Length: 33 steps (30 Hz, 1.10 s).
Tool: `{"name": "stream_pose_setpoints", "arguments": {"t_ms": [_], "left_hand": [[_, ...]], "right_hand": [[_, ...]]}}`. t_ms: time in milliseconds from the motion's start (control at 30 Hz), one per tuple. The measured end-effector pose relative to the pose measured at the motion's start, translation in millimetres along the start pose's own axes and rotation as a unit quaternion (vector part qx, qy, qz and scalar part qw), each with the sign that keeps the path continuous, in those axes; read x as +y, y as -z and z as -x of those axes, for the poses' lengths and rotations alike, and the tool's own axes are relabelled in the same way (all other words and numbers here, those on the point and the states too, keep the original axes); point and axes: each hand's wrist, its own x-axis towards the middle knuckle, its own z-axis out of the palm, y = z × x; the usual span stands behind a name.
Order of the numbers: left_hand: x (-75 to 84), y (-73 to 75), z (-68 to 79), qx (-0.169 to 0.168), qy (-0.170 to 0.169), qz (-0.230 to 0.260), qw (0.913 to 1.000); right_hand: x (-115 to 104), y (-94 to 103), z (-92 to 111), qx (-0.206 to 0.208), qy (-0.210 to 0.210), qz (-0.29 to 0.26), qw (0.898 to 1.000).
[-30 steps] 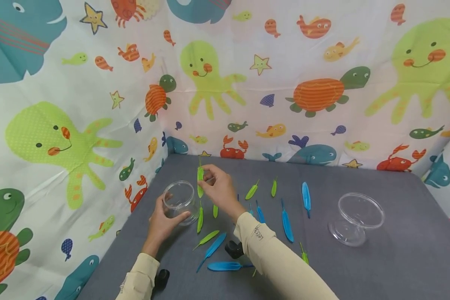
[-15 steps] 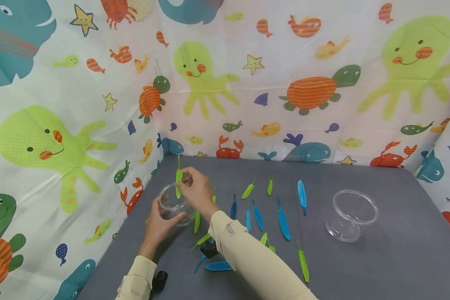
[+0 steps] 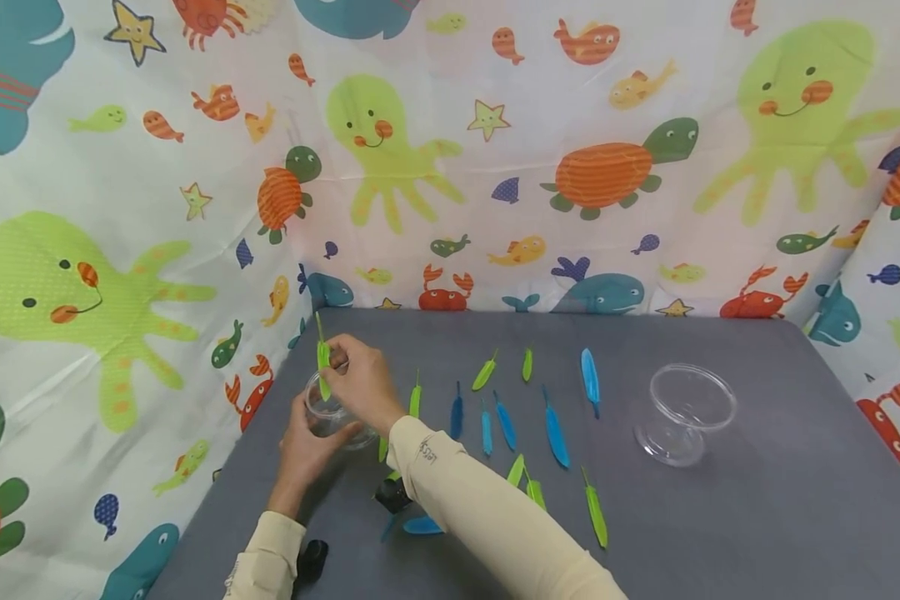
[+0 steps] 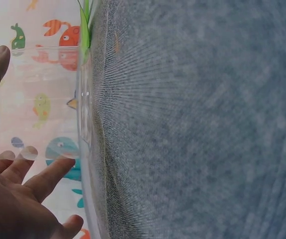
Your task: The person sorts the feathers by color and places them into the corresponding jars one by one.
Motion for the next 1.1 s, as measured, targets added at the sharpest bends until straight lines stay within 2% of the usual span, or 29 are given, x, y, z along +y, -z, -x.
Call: {"name": "stream_pose_setpoints", "arguments": {"t_ms": [333, 900, 1100], "left_hand": [[3.5, 3.3, 0.8, -0.004, 0.012, -0.008, 0.9999], [2.2, 0.1, -0.2, -0.006, 0.004, -0.008, 0.9999], [1.9, 0.1, -0.2, 0.001, -0.023, -0.028, 0.9993]], "right_hand": [[-0.9, -4.9, -1.7, -0.006, -0.022, -0.003, 1.0], [-4.4, -0.4, 1.7, -0.032, -0.026, 0.001, 0.999], [-2.5, 0.3, 3.1, -0.034, -0.021, -0.017, 0.999]]}}
